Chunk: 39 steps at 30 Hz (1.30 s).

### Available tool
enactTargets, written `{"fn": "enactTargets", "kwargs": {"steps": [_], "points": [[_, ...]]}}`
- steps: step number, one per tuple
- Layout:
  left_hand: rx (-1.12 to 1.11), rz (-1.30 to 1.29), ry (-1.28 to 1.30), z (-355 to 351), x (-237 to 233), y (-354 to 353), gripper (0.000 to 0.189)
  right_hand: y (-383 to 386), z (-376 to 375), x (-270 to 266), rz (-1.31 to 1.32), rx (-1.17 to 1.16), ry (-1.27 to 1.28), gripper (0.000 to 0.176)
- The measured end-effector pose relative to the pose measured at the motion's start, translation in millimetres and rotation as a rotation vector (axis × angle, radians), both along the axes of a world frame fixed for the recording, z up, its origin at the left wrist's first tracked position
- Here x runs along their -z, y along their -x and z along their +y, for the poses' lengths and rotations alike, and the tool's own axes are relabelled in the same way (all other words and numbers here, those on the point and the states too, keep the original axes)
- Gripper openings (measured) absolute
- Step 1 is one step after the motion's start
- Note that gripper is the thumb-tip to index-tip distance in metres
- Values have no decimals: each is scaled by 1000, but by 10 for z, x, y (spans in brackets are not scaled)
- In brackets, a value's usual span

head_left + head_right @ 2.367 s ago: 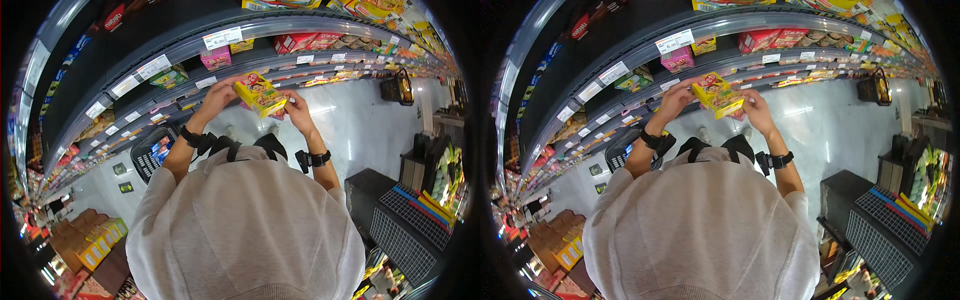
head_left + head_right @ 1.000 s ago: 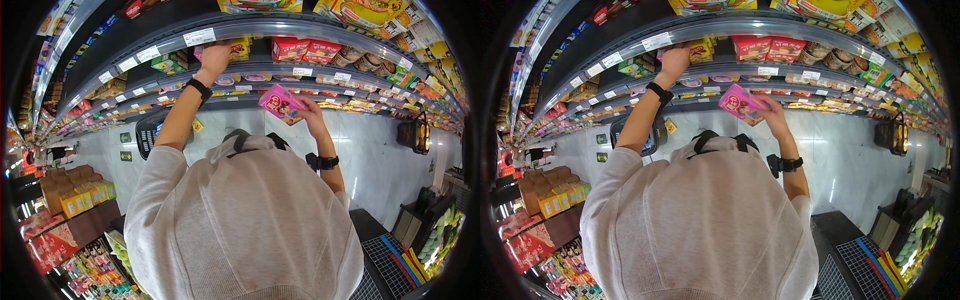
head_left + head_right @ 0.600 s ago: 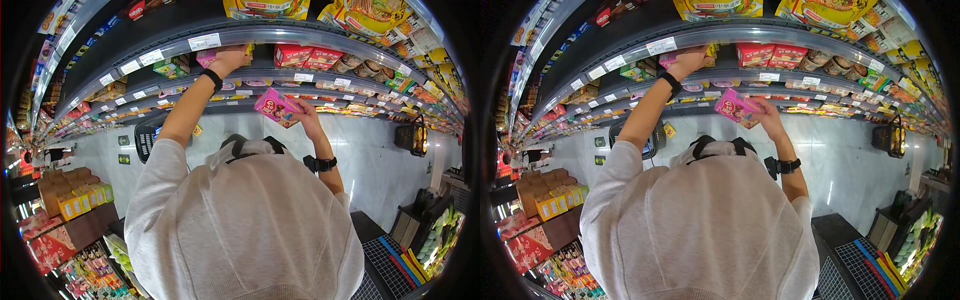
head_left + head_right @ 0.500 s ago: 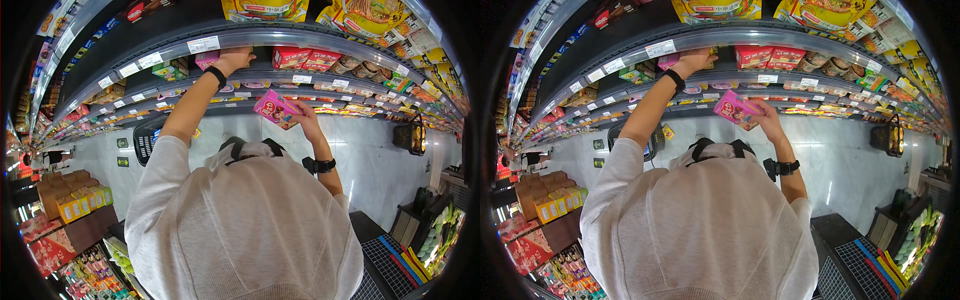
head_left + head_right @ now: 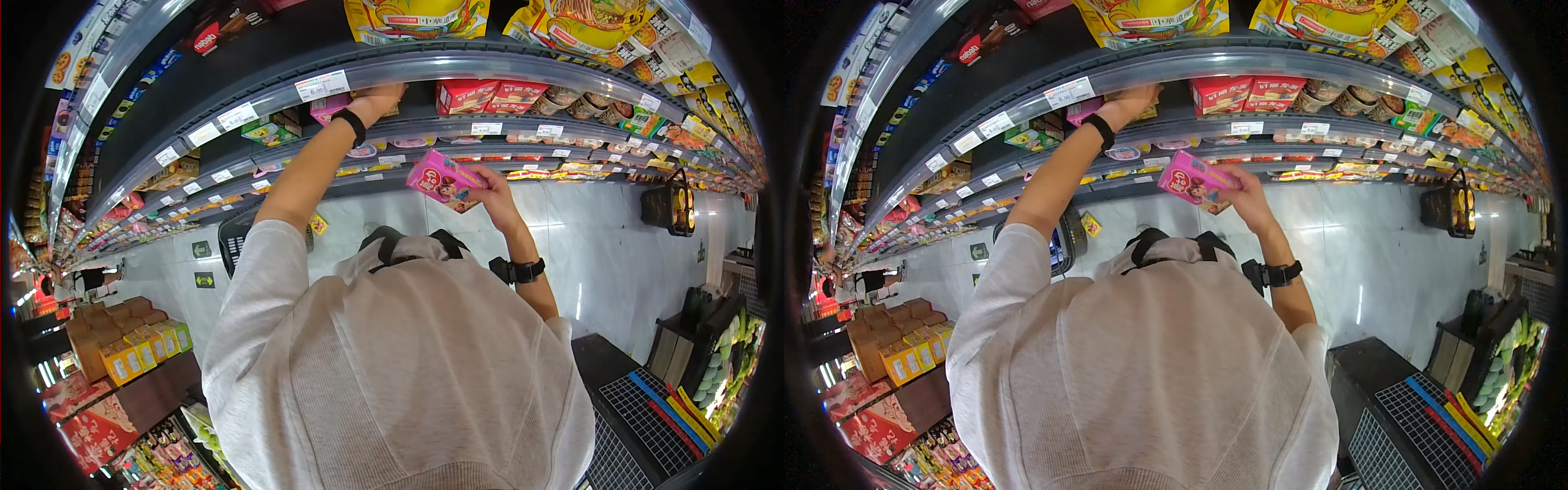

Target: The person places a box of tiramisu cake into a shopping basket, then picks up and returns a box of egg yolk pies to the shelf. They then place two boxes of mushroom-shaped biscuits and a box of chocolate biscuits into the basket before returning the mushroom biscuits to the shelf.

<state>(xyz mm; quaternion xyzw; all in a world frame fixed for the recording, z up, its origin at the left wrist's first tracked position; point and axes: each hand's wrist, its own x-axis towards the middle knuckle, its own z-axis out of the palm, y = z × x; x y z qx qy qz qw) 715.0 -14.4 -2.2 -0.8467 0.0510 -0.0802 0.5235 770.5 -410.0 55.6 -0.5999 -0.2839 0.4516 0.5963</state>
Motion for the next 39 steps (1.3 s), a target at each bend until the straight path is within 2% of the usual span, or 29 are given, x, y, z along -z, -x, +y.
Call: {"fn": "enactTargets", "kwargs": {"steps": [2,3,5,6,8,9,11,15,16,18,20,21,22,24,25,26,28,29,30,32,33,34,36,37,38,39], "points": [[-66,-218,406,-141,-79,-33,43,0,5,-17,19,8,1,51],[-64,-217,408,-179,-140,-50,43,8,9,-34,25,23,-3,51],[-170,-54,615,-242,-272,-69,50,13,8,-37,31,40,-5,51],[-169,-54,616,-277,-337,-60,50,12,9,-28,31,39,-11,52],[-167,-96,870,-312,-408,-50,57,4,13,-15,27,39,-18,53],[-166,-98,869,-297,-387,-63,57,2,13,-14,40,34,-24,53],[-24,-180,855,-266,-347,-58,60,15,28,-30,53,26,-31,54],[-94,-223,803,-630,-856,136,56,15,42,-92,68,51,-48,50],[-72,-292,812,-727,-974,212,49,9,40,-86,76,52,-60,50],[-62,-369,816,-867,-1021,404,43,-26,61,-44,80,41,-76,50],[13,-359,1230,-973,-1011,633,30,-27,117,-65,83,23,-93,51],[209,-445,1297,-1042,-1066,744,20,-12,149,-129,154,18,-121,52],[196,-456,1293,-1108,-1062,869,20,-2,185,-168,226,14,-146,52],[160,-618,1708,-1258,-987,1143,19,-5,267,-77,236,-1,-188,53],[-61,-605,2006,-1360,-946,1306,28,-11,304,-29,247,-2,-232,53],[-78,-628,2005,-1471,-913,1418,28,5,346,-40,250,-24,-224,53],[-68,-521,1996,-1659,-874,1602,49,59,475,-74,368,-136,-291,50],[-177,-441,1934,-1757,-886,1673,80,88,540,-56,374,-162,-280,50],[-200,-467,1935,-1851,-901,1723,80,126,606,-26,432,-204,-270,50],[-241,-637,1969,-1979,-930,1815,95,222,726,61,499,-268,-248,51],[-284,-616,2078,-1967,-925,1902,102,274,800,121,540,-303,-256,49],[-296,-635,2075,-1956,-890,1970,102,323,872,170,580,-334,-264,46],[-235,-806,2366,-1931,-796,2113,98,464,1005,200,608,-362,-265,47],[-284,-693,2364,-1869,-760,2217,91,536,1068,210,632,-372,-275,47],[-282,-700,2366,-1817,-756,2299,91,601,1134,192,630,-376,-271,47],[-356,-569,2330,-1768,-751,2371,84,658,1197,159,603,-392,-234,47]]}}
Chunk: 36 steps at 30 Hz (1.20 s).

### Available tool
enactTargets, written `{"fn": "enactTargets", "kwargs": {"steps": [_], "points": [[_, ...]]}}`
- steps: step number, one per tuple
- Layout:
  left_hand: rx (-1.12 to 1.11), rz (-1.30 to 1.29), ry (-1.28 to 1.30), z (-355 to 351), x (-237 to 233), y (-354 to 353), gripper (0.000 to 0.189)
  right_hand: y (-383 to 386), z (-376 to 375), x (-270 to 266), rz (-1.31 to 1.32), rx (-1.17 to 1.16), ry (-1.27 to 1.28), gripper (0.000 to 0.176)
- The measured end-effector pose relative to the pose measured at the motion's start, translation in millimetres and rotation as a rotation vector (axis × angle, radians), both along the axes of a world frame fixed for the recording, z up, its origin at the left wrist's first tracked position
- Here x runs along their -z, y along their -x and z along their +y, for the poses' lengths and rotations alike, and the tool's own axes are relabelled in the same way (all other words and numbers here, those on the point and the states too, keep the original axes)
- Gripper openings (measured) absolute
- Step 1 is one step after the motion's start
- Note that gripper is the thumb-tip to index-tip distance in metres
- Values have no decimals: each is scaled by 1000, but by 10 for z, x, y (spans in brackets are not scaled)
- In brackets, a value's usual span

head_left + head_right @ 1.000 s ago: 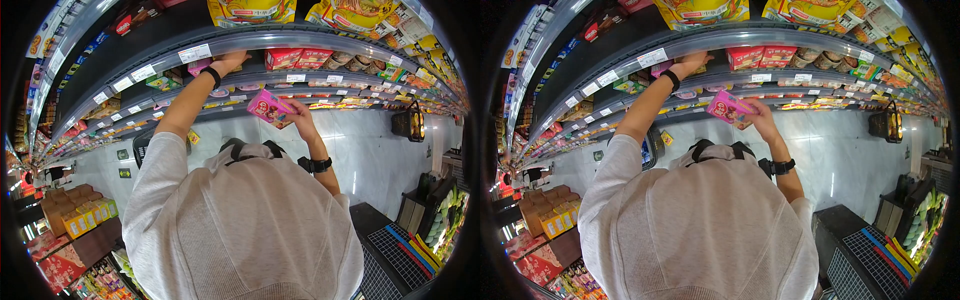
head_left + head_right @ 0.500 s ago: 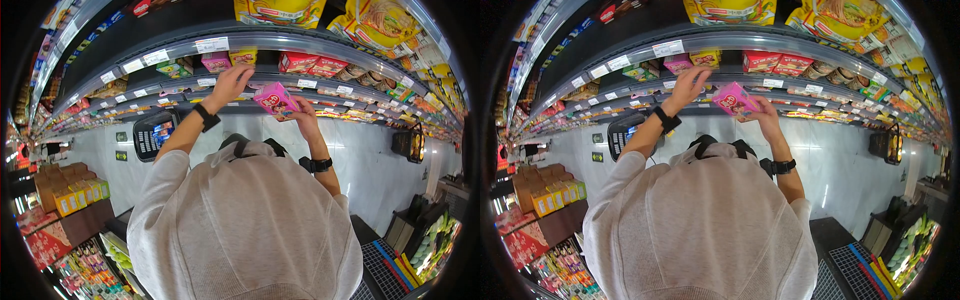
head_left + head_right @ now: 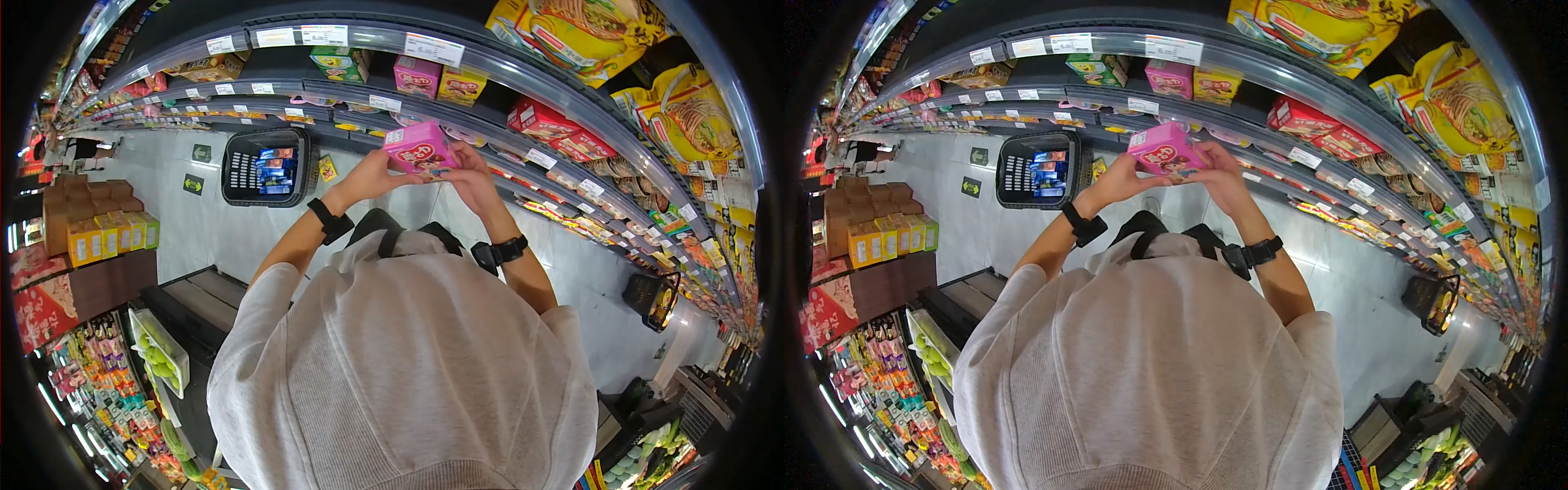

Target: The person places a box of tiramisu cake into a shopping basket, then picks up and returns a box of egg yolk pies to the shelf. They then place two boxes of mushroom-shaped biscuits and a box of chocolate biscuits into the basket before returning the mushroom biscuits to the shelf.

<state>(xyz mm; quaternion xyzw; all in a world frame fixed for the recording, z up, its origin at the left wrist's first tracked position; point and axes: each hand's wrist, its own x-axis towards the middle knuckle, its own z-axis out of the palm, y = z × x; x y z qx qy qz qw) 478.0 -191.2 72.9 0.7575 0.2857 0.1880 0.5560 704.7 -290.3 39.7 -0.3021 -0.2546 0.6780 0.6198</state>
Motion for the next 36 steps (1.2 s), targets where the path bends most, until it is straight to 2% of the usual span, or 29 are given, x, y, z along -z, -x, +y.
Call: {"fn": "enactTargets", "kwargs": {"steps": [1,2,4,5,7,11,13,14,17,21,23,30,34,36], "points": [[74,97,-27,66,5,57,78,50,74,-26,-37,-17,23,47],[80,88,-30,153,21,108,78,101,161,-8,-46,-10,20,47],[60,110,-207,346,53,206,61,220,316,52,-419,49,-55,46],[78,97,-209,454,31,242,61,274,387,35,-430,67,-51,46],[16,93,-322,695,-18,294,60,361,543,-11,-725,137,-7,49],[52,38,-341,1179,158,272,55,564,843,-62,-842,244,22,44],[72,44,-301,1293,212,226,53,626,972,-73,-1094,383,13,49],[41,33,-338,1337,272,195,52,604,1025,-64,-1233,380,17,50],[-4,-33,-368,1428,402,106,49,608,1055,-31,-1309,448,93,50],[-12,-155,-344,1461,479,47,45,617,1025,-53,-1283,470,80,46],[-9,-167,-351,1468,484,33,44,629,1020,-44,-1207,553,78,44],[-70,-178,-420,1543,567,-30,45,538,1152,89,-1193,552,110,46],[-79,-202,-318,1572,596,-46,46,557,1186,47,-1223,590,173,46],[-112,-75,-628,1597,574,-41,47,557,1186,18,-1224,596,185,46]]}}
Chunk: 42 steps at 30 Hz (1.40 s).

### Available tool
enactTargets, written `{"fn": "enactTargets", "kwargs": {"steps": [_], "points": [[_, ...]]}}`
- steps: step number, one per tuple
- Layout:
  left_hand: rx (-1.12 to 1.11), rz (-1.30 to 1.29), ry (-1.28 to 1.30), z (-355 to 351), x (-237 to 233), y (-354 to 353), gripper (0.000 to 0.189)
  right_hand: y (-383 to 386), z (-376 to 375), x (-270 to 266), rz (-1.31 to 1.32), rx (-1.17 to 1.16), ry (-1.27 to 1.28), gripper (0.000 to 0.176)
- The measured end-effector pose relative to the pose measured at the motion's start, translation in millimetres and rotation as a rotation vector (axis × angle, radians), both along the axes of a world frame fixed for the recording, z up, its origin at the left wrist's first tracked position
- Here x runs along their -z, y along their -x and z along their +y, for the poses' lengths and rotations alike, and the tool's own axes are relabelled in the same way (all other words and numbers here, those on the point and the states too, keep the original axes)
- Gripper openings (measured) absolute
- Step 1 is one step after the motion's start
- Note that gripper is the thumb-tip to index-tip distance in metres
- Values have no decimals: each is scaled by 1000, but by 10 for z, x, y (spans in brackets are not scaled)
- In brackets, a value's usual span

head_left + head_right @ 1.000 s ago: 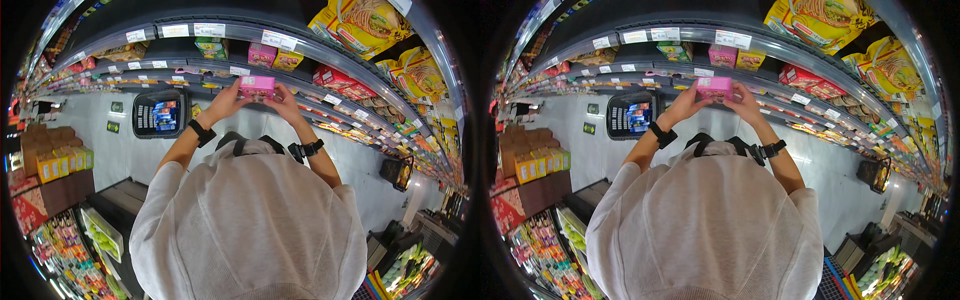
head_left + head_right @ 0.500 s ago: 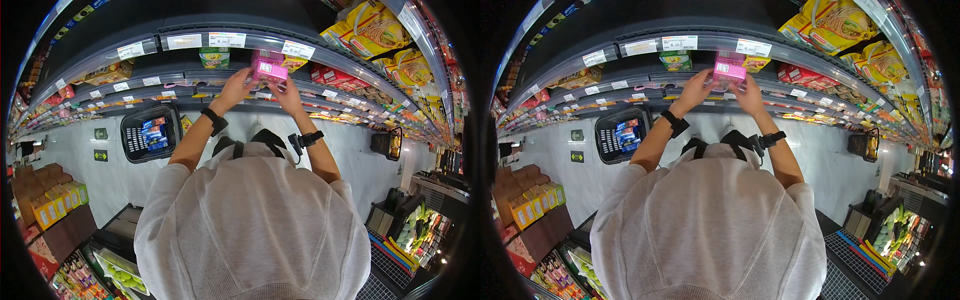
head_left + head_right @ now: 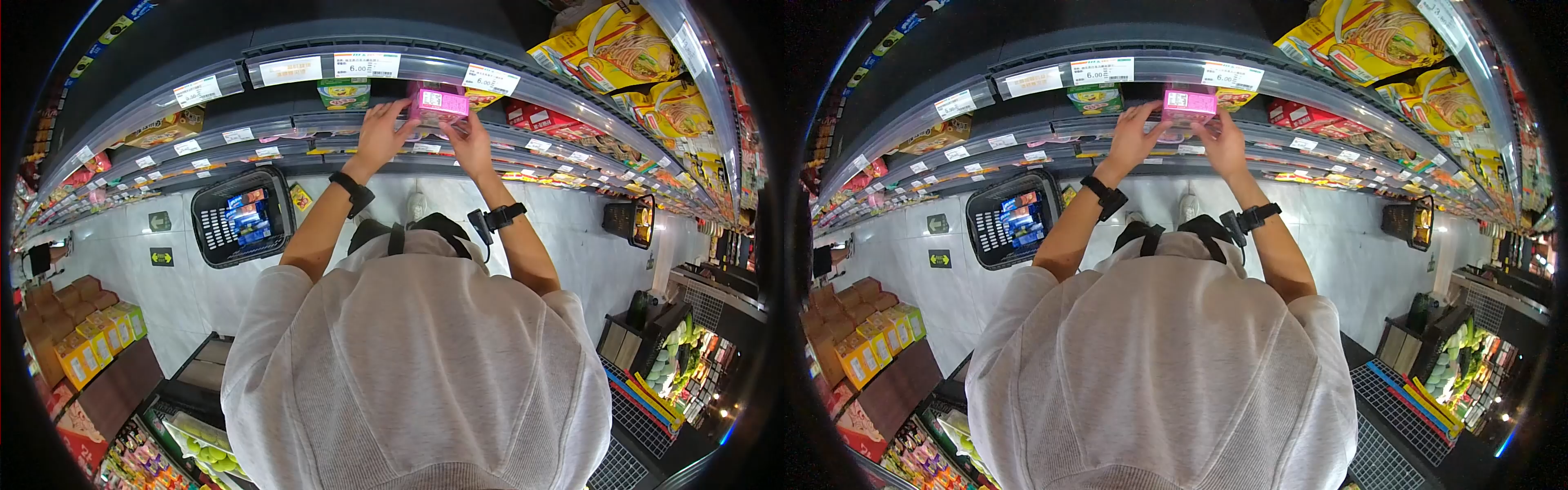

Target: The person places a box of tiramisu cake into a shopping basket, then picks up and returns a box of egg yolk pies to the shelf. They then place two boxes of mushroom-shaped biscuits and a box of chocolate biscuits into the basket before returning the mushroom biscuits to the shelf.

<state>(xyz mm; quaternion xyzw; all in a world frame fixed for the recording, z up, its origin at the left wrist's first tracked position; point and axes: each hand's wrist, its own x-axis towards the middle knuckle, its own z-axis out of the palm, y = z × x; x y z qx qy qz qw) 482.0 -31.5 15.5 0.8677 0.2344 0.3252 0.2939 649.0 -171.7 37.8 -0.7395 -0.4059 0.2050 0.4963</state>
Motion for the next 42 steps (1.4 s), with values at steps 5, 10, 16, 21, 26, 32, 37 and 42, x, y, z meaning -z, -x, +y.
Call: {"fn": "enactTargets", "kwargs": {"steps": [5,10,16,21,26,32,37,42], "points": [[37,-55,53,58,69,-75,45,-13,58,1,48,-3,-64,44],[46,-53,102,90,51,-101,43,-5,115,19,79,-3,-110,45],[-9,-2,153,84,42,-170,39,-8,201,12,21,47,-94,42],[-49,42,172,107,85,-215,39,4,271,36,-34,91,-110,35],[-44,26,147,126,78,-236,41,5,321,119,-83,138,-147,32],[-76,82,73,107,77,-272,43,3,346,191,-158,172,-190,30],[-116,108,15,79,71,-293,42,73,358,116,-191,199,-158,29],[-139,106,-29,87,103,-305,42,95,372,126,-223,210,-204,29]]}}
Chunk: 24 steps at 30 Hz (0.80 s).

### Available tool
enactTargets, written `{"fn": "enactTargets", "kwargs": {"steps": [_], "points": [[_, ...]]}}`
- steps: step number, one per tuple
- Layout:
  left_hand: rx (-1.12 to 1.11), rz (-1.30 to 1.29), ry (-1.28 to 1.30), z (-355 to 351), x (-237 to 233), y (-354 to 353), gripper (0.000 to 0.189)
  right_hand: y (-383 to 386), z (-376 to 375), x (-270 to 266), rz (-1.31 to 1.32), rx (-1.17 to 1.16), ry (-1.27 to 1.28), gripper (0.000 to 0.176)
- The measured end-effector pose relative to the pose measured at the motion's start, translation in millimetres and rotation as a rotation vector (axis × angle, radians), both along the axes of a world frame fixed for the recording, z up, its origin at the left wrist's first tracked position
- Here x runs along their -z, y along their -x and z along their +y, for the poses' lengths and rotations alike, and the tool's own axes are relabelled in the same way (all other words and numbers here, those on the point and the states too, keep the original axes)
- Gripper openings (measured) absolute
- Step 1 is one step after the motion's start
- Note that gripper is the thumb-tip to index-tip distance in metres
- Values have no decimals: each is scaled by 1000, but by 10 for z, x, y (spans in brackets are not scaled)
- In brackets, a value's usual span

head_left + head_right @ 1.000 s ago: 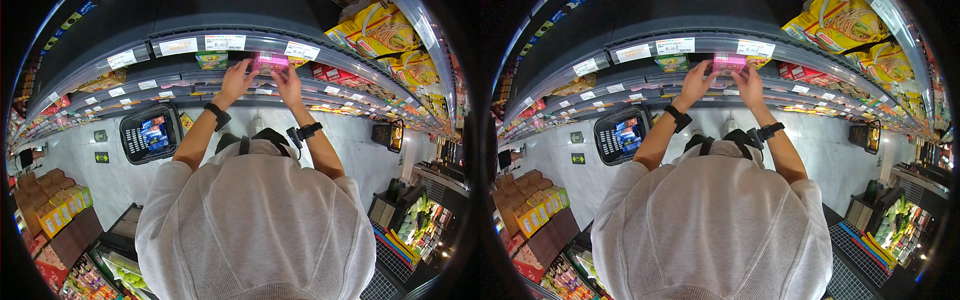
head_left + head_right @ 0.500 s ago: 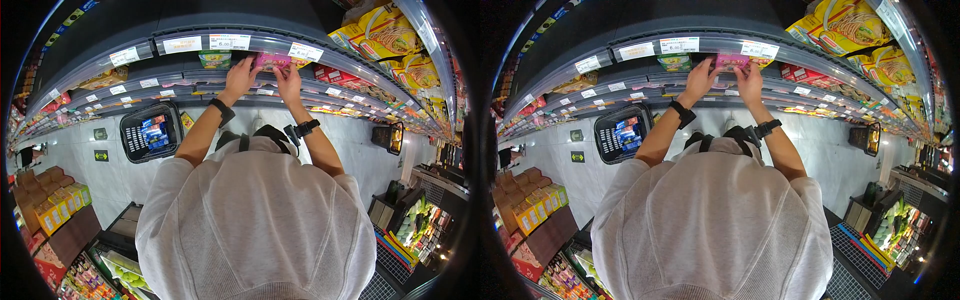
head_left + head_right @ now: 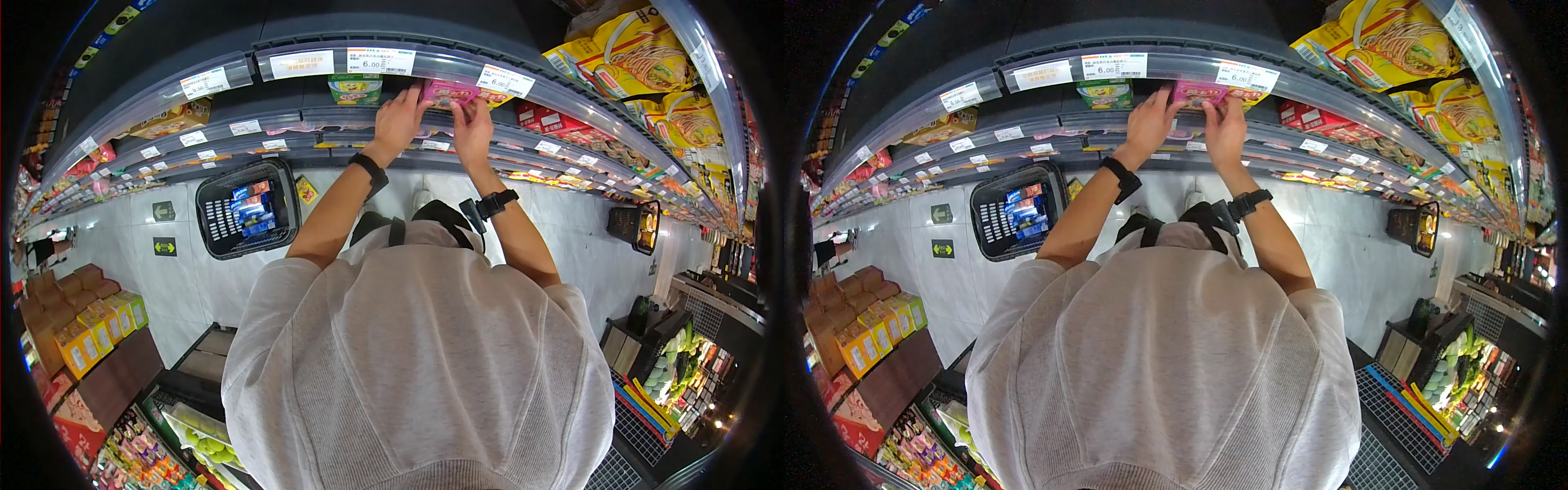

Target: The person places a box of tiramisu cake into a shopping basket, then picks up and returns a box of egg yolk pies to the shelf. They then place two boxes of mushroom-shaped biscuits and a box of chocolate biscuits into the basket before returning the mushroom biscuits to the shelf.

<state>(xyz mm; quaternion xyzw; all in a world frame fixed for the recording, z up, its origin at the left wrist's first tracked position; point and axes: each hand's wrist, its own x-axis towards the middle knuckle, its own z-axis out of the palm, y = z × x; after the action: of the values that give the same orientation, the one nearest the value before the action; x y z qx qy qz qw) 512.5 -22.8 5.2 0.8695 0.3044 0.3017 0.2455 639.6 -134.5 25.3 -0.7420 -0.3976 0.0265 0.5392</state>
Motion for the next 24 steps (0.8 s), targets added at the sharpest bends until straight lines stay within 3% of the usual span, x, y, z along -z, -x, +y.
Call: {"fn": "enactTargets", "kwargs": {"steps": [10,16,18,22,24], "points": [[1,-9,8,16,86,-21,42,-5,-3,71,-125,25,39,27],[17,17,4,-6,92,2,39,-1,-53,130,-275,69,227,31],[21,4,34,3,84,5,39,-6,-64,118,-307,120,403,33],[24,-5,64,15,2,24,37,-37,-69,142,-296,114,424,32],[15,125,150,-16,-124,40,32,-56,-73,172,-304,70,366,31]]}}
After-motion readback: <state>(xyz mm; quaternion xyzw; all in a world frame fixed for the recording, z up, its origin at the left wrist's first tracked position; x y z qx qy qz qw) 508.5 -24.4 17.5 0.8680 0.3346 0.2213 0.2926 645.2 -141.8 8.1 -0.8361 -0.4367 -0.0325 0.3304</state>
